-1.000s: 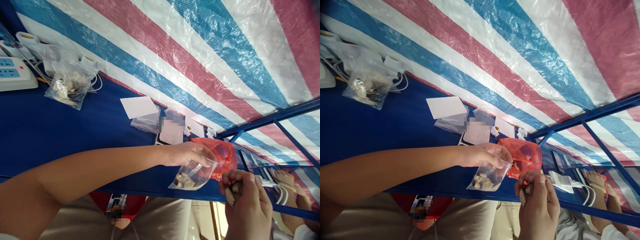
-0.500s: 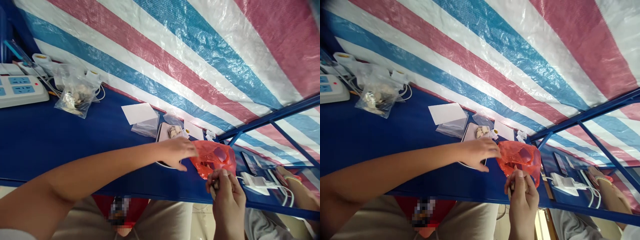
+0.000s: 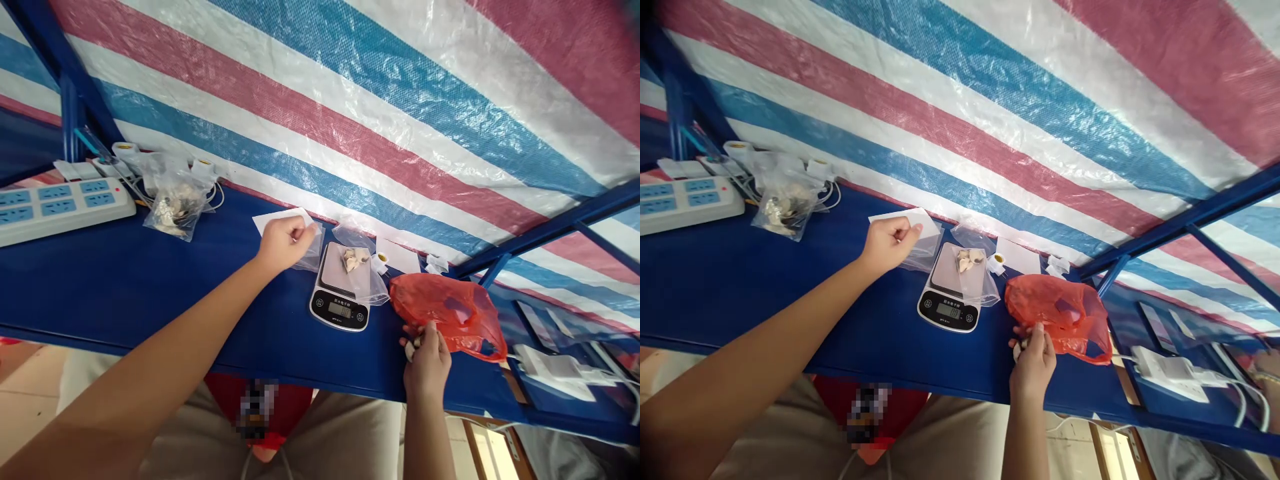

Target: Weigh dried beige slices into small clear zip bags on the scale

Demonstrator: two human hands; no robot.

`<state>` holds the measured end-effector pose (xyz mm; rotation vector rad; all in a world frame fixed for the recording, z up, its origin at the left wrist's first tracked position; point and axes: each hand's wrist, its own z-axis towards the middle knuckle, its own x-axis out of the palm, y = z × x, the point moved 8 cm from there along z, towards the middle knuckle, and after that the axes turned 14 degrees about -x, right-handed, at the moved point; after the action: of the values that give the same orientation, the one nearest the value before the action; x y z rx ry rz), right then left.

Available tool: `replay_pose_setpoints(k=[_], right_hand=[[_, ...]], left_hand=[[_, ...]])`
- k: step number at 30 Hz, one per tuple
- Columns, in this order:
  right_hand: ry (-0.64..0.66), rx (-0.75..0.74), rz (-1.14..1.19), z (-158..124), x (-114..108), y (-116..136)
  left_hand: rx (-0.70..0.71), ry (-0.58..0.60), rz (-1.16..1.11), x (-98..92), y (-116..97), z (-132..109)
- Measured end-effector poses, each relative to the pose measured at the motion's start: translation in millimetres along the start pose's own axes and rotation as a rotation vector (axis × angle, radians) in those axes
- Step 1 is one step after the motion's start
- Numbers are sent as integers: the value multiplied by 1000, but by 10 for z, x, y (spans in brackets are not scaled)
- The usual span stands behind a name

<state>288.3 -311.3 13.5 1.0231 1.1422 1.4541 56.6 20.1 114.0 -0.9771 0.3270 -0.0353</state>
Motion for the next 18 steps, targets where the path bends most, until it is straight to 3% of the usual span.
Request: replay_pose_setpoints(k=[2,6,9,13,18], right_hand=[[9,-51,10,-34,22,40],[189,-120,-113,-113,160,79],[258,-182,-228,-120,201,73],[243,-284,-428,-95,167,75],[263,-322,-295,-117,185,116]], left_hand=[[-123,-66,-9,-64,214,85],[-234,28,-56,81,374,64],[-180,98,-39,184,345,0],[-97,131,0,229,299,-38],[-83,136,27,231,282,-30]])
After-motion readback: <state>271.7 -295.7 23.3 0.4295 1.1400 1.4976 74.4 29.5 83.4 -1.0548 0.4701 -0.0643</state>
